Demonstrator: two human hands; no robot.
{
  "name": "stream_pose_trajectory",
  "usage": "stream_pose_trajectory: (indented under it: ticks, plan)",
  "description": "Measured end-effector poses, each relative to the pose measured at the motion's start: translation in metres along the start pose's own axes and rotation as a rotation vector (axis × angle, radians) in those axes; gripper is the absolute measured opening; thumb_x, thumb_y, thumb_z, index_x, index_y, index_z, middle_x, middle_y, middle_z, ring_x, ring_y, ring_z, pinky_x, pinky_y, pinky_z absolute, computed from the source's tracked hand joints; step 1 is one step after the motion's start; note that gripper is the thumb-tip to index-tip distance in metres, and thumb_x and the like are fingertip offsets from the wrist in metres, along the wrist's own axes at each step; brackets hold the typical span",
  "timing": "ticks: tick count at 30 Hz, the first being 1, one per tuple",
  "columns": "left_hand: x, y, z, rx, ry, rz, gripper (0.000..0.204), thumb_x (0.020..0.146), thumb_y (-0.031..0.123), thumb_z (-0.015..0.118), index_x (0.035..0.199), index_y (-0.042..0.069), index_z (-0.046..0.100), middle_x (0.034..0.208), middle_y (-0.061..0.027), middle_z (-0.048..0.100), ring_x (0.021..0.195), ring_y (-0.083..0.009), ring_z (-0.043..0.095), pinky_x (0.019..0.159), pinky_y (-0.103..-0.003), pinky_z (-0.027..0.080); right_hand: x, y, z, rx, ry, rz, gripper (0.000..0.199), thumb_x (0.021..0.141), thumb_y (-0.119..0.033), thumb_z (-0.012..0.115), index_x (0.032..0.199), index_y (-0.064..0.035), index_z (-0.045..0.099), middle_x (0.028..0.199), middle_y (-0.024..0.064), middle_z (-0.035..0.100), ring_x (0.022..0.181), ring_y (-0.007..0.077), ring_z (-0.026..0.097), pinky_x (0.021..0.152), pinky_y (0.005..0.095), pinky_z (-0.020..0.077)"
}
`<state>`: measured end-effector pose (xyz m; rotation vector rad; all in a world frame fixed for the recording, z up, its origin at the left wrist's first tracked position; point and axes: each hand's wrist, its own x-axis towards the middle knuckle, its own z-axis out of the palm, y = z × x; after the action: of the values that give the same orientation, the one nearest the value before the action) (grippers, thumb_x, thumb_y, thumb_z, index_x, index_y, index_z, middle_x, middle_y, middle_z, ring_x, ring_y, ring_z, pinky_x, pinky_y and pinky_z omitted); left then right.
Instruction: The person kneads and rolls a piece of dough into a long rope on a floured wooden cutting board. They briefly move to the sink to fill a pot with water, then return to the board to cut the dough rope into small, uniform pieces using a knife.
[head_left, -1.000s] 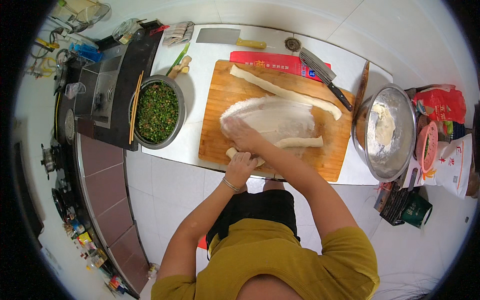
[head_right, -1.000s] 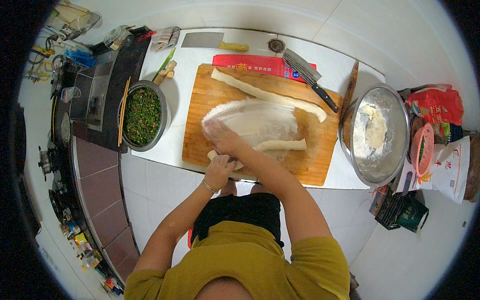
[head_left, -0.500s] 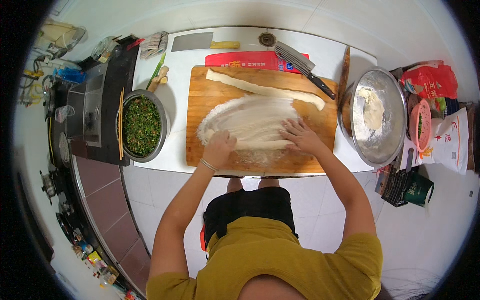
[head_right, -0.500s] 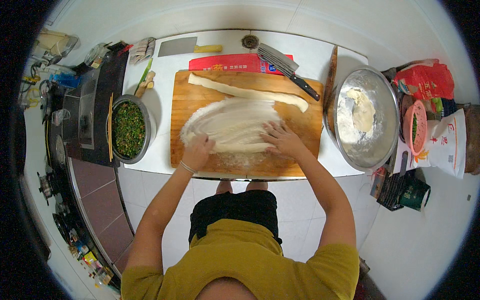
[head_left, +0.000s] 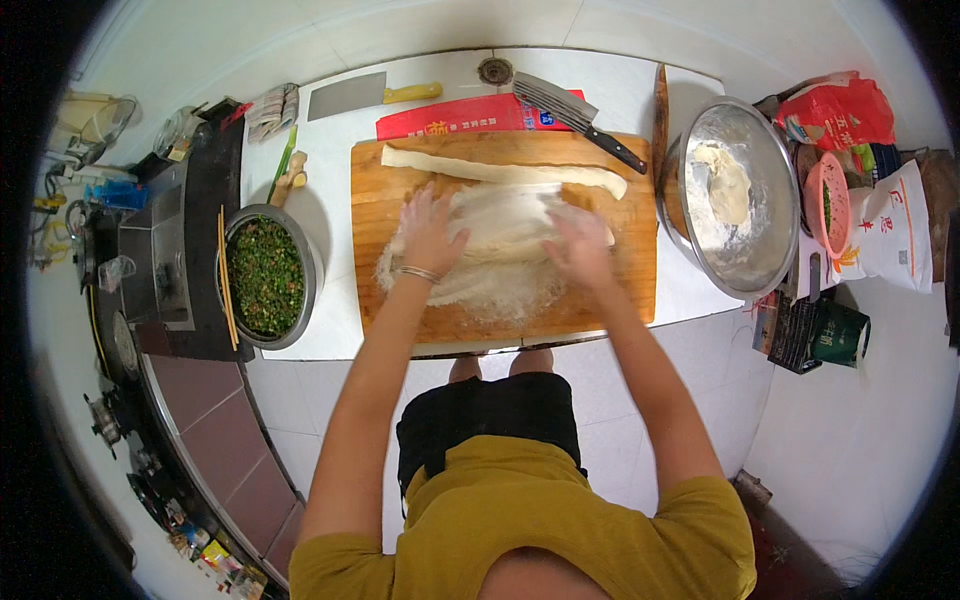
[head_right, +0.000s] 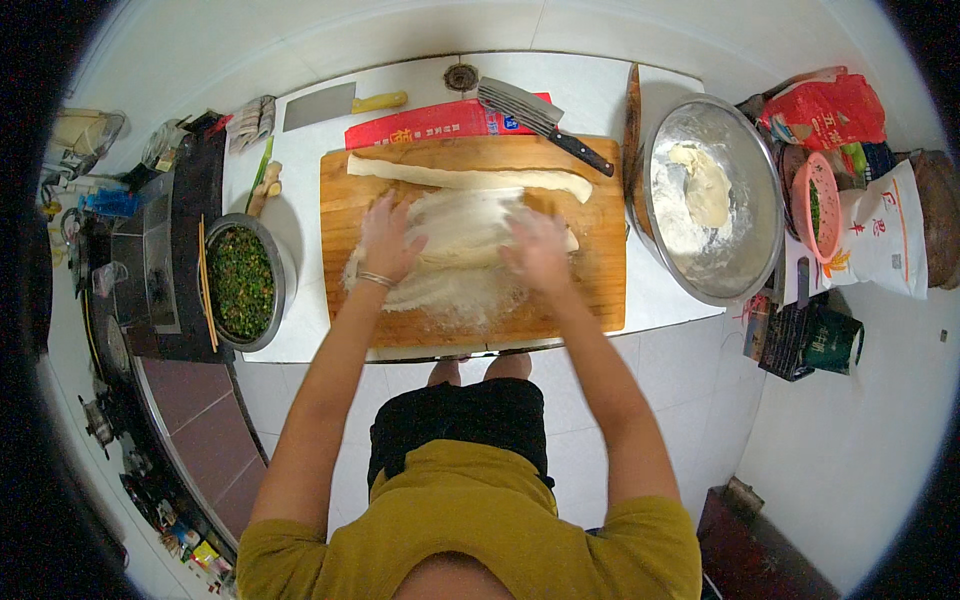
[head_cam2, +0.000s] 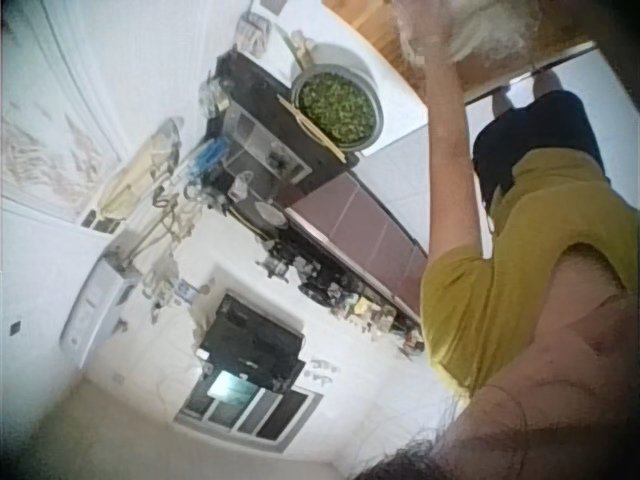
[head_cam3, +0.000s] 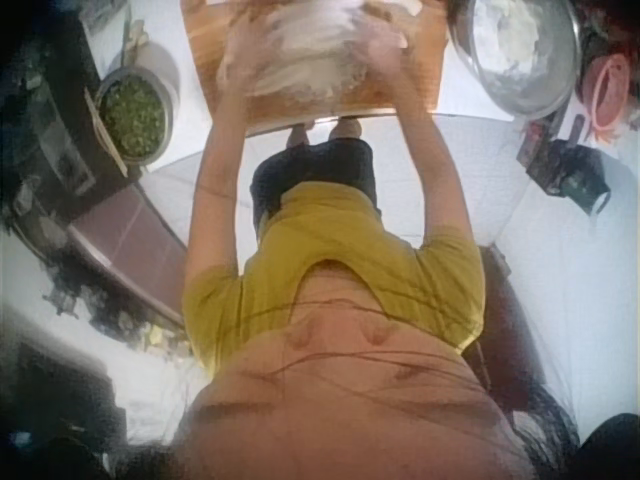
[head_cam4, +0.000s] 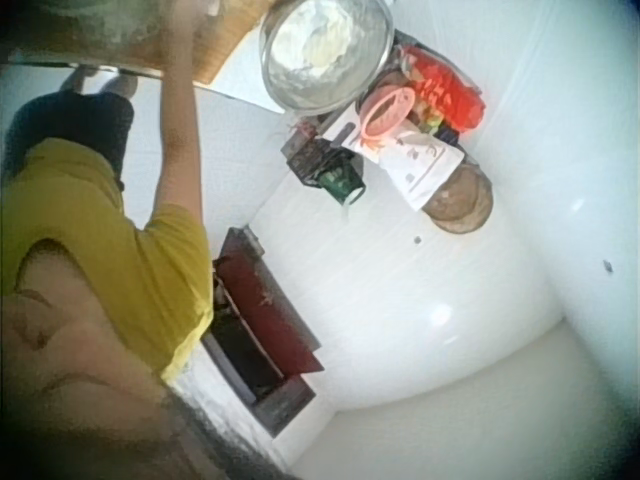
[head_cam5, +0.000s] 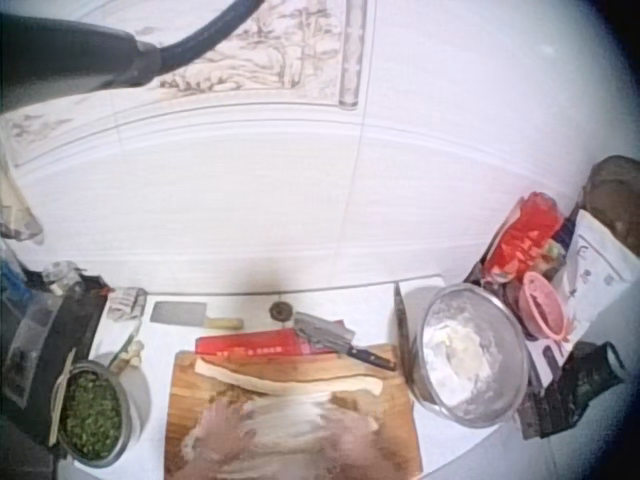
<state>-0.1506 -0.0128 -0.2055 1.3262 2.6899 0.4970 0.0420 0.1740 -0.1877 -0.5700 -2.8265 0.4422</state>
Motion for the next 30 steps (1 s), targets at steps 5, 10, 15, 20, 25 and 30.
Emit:
stream_pose_trajectory:
  ticks: [5,10,15,20,25,30]
  plan:
    - [-0.026,0.009,0.025,0.081,-0.014,-0.022,0.063,0.086,0.037,0.053,0.141,0.015,0.034,0.149,-0.0138,0.021,0.135,-0.0405,0.019,0.108,-0.055,0.015,0.005,-0.052,0.064,-0.233,0.05,0.048,0.047,0.085,-0.047,0.053,0.129,-0.0319,0.05,0.145,0.0109,0.031,0.132,0.0382,0.027,0.1,0.0692,0.0165]
    - [-0.119,0.0,0.008,0.05,-0.105,0.022,0.062,0.087,0.033,0.051,0.143,0.018,0.031,0.151,-0.0133,0.019,0.136,-0.0437,0.016,0.108,-0.058,0.012,-0.084,-0.059,0.043,-0.179,-0.136,0.113,0.049,0.087,-0.049,0.048,0.134,-0.038,0.043,0.149,0.0073,0.025,0.136,0.0415,0.019,0.1,0.0716,0.0106]
    - [-0.092,-0.01,0.009,0.136,-0.008,-0.04,0.061,0.088,0.036,0.051,0.142,0.017,0.031,0.15,-0.0139,0.021,0.135,-0.0442,0.017,0.109,-0.057,0.014,-0.064,-0.043,0.037,-0.234,-0.159,0.114,0.047,0.09,-0.049,0.043,0.135,-0.0376,0.041,0.149,0.0072,0.025,0.136,0.0422,0.018,0.099,0.0728,0.0097]
    - [-0.009,-0.028,0.008,0.255,0.115,-0.151,0.063,0.089,0.039,0.048,0.143,0.014,0.029,0.149,-0.0131,0.023,0.136,-0.039,0.02,0.109,-0.055,0.014,0.015,-0.004,0.043,-0.279,0.078,0.177,0.049,0.089,-0.045,0.046,0.137,-0.0351,0.039,0.146,0.0098,0.03,0.132,0.0419,0.026,0.101,0.0689,0.0139]
    - [-0.051,-0.04,0.004,0.207,0.001,-0.078,0.062,0.089,0.041,0.047,0.143,0.015,0.029,0.149,-0.0122,0.024,0.136,-0.0372,0.02,0.11,-0.053,0.014,-0.023,-0.025,0.018,-0.246,-0.108,0.261,0.053,0.085,-0.042,0.052,0.136,-0.0326,0.042,0.147,0.0103,0.027,0.135,0.0439,0.018,0.1,0.0701,0.0121]
    - [-0.133,-0.041,-0.001,0.111,-0.037,-0.035,0.06,0.089,0.035,0.047,0.143,0.017,0.031,0.149,-0.0128,0.024,0.137,-0.0391,0.019,0.111,-0.054,0.012,-0.119,-0.036,0.02,-0.149,-0.144,0.311,0.053,0.085,-0.037,0.053,0.136,-0.0299,0.043,0.15,0.0109,0.023,0.137,0.0457,0.009,0.1,0.071,0.0076]
